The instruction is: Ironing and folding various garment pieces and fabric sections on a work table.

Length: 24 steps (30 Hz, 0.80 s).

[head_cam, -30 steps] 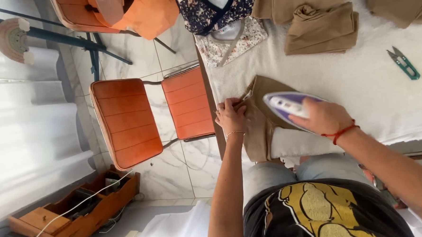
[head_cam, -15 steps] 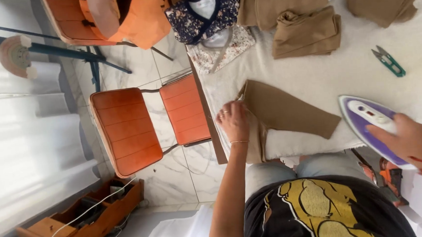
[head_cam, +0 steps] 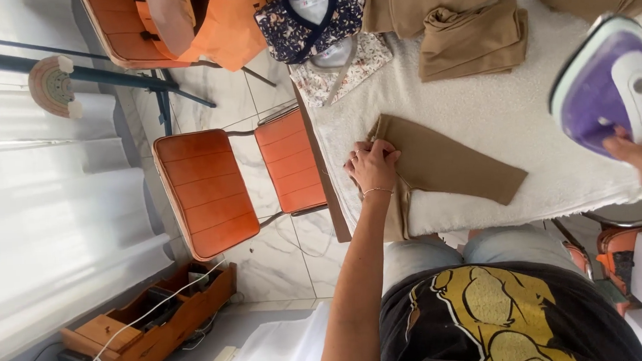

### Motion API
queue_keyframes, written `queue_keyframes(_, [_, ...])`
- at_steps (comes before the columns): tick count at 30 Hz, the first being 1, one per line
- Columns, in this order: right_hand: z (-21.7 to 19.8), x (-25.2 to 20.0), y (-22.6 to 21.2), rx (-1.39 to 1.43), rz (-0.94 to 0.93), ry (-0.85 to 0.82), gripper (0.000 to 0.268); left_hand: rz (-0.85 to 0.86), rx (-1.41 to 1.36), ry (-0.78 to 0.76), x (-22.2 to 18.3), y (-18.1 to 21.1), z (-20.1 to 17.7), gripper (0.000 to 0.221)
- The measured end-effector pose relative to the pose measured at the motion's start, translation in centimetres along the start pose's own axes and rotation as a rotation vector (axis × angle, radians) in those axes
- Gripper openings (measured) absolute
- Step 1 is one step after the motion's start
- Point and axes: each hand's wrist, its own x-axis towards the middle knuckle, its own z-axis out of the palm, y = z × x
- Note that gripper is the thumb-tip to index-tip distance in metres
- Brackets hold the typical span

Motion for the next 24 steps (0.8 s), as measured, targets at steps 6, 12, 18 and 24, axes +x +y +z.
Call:
queue_keyframes(6, [4.2, 1.0, -2.2, 0.301, -0.519, -0.064, 0.043, -0.203, -0.168, 0.089, 2.3, -2.3, 1.5, 0.018])
queue_keyframes(12, [3.8, 1.0, 1.0, 0.180, -0.446, 0.156, 0.053, -0.154, -0.186, -0.127, 1.6, -1.4, -6.8, 0.030])
queue_keyframes(18, [1.8, 4.0, 8.2, 1.365, 0.021, -0.075, 0.055, 0.133, 0.242, -0.274, 1.9, -2.7, -6.1, 0.031])
queue_keyframes(24, [5.6, -11.7, -3.5, 0.232, 0.124, 0.140, 0.029, 0.728, -0.038, -0.035, -3.9, 4.6, -14.2, 0.013])
